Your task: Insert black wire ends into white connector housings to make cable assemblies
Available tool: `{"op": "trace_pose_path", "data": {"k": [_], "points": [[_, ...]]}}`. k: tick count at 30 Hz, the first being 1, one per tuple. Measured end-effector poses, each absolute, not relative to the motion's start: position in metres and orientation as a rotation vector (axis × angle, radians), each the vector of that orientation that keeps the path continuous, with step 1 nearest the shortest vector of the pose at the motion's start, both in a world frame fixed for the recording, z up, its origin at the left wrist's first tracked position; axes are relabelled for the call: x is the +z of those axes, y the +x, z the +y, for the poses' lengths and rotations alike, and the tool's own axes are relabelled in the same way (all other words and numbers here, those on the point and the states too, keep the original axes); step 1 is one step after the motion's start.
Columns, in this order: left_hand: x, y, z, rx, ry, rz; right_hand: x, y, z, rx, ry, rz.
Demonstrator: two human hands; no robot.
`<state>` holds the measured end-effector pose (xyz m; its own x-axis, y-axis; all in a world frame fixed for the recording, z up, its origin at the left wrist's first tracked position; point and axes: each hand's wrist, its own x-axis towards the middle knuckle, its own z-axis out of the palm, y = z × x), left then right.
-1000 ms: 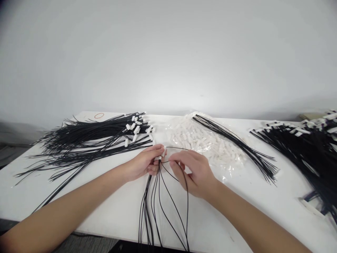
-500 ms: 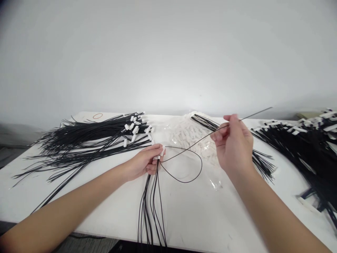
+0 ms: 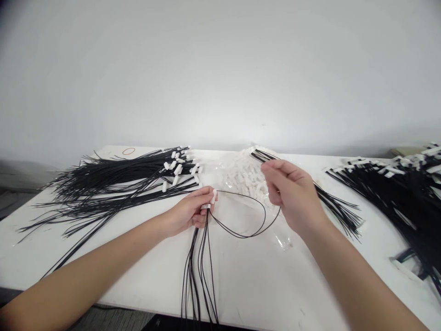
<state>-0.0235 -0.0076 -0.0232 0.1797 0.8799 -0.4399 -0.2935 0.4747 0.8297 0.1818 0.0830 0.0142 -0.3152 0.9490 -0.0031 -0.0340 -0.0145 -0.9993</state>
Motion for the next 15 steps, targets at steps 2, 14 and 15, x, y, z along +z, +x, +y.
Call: {"op": "trace_pose_path", "data": {"k": [2,14,15], "points": [[-0.024,-0.024,-0.008,0.926,0.679,1.079,0.01,0.176,0.071,1.227,-1.069,-1.698],[-0.024,-0.021,-0.009,0.944,0.716,1.079,-0.004,0.163,0.05,0.694,-1.061,-2.276],[-0.024,-0.021,-0.01,0.944,0.72,1.08,-0.005,0.164,0.051,0.696,-1.059,-2.279]]}}
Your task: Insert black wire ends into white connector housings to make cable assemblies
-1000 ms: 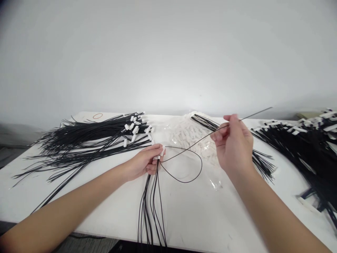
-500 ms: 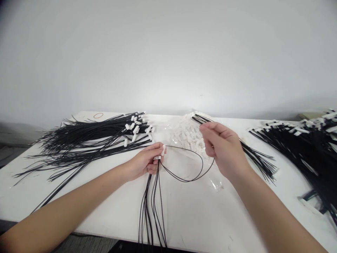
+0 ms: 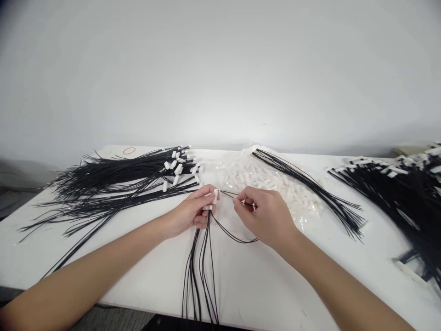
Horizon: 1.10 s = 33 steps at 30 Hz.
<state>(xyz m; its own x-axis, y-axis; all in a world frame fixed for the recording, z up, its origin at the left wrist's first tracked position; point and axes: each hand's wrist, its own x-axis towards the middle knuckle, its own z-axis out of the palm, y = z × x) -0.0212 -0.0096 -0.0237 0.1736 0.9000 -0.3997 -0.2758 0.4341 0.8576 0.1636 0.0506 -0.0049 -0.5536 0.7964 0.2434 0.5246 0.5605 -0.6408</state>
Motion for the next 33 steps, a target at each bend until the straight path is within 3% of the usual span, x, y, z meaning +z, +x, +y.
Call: {"op": "trace_pose_path", "data": {"k": [22,33], "points": [[-0.023,-0.021,-0.01,0.93,0.738,1.075,-0.01,0.165,0.052,0.488,-0.89,-2.344],[-0.022,-0.021,-0.011,0.871,0.812,1.051,-0.026,0.166,0.054,-0.066,-0.633,-2.325]]}}
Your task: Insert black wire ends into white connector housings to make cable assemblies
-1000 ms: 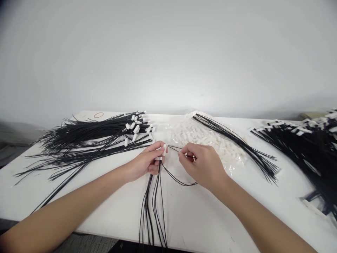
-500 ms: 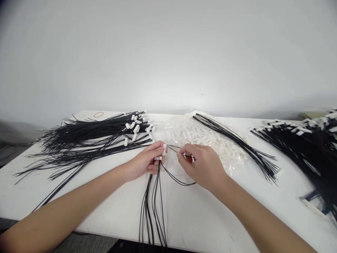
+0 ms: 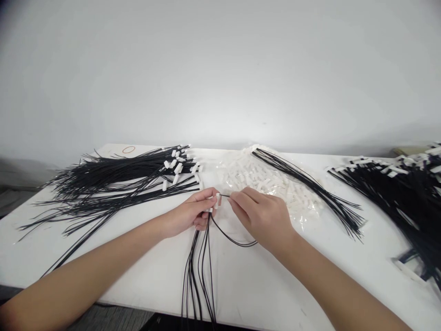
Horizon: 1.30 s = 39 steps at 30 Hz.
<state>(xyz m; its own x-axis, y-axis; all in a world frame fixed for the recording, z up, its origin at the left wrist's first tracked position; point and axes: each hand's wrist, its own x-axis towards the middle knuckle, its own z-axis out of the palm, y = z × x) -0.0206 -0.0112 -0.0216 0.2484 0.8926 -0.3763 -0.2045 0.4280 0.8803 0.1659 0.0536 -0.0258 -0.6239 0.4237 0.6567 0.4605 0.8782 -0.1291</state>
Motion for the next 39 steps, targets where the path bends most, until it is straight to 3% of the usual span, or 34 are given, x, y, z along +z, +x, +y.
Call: {"op": "trace_pose_path", "data": {"k": [14,21,27,39], "points": [[-0.021,-0.024,-0.01,0.846,0.778,0.998,-0.027,0.163,0.05,-0.179,-0.607,-2.327],[-0.023,-0.024,-0.008,0.884,0.713,0.992,-0.02,0.159,0.048,-0.427,-0.416,-2.167],[-0.026,-0.025,-0.006,0.93,0.614,0.98,-0.025,0.157,0.03,-0.275,0.03,-2.383],[-0.028,-0.024,-0.005,0.976,0.58,0.994,-0.034,0.153,0.029,-0.23,0.054,-2.474]]}}
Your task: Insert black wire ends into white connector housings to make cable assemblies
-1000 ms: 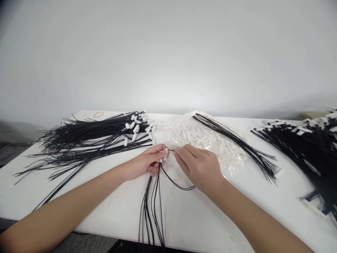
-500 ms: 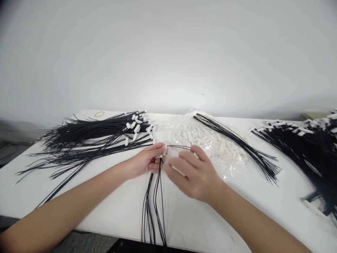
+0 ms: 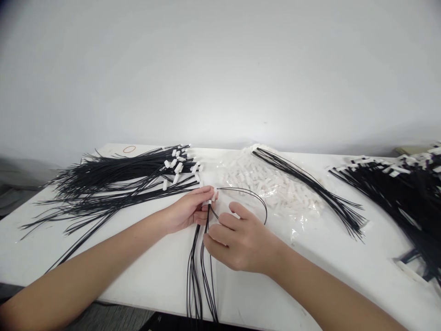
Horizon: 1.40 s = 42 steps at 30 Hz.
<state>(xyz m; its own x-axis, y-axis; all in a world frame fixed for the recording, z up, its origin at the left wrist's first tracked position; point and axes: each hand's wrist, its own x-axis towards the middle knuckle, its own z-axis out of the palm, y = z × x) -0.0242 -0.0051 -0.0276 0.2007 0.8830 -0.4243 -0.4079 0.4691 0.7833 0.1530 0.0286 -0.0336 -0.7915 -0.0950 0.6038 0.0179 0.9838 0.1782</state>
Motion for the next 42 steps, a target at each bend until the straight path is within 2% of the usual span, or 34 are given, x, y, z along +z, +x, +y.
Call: {"op": "trace_pose_path", "data": {"k": [21,34,42], "points": [[-0.027,-0.025,-0.005,0.952,0.566,1.01,-0.026,0.151,0.028,-0.281,-0.023,-2.28],[-0.024,-0.023,-0.006,0.968,0.574,1.021,-0.034,0.149,0.026,-0.207,-0.042,-2.466],[-0.023,-0.023,-0.006,0.968,0.561,1.033,-0.028,0.149,0.026,-0.229,-0.01,-2.394]]}}
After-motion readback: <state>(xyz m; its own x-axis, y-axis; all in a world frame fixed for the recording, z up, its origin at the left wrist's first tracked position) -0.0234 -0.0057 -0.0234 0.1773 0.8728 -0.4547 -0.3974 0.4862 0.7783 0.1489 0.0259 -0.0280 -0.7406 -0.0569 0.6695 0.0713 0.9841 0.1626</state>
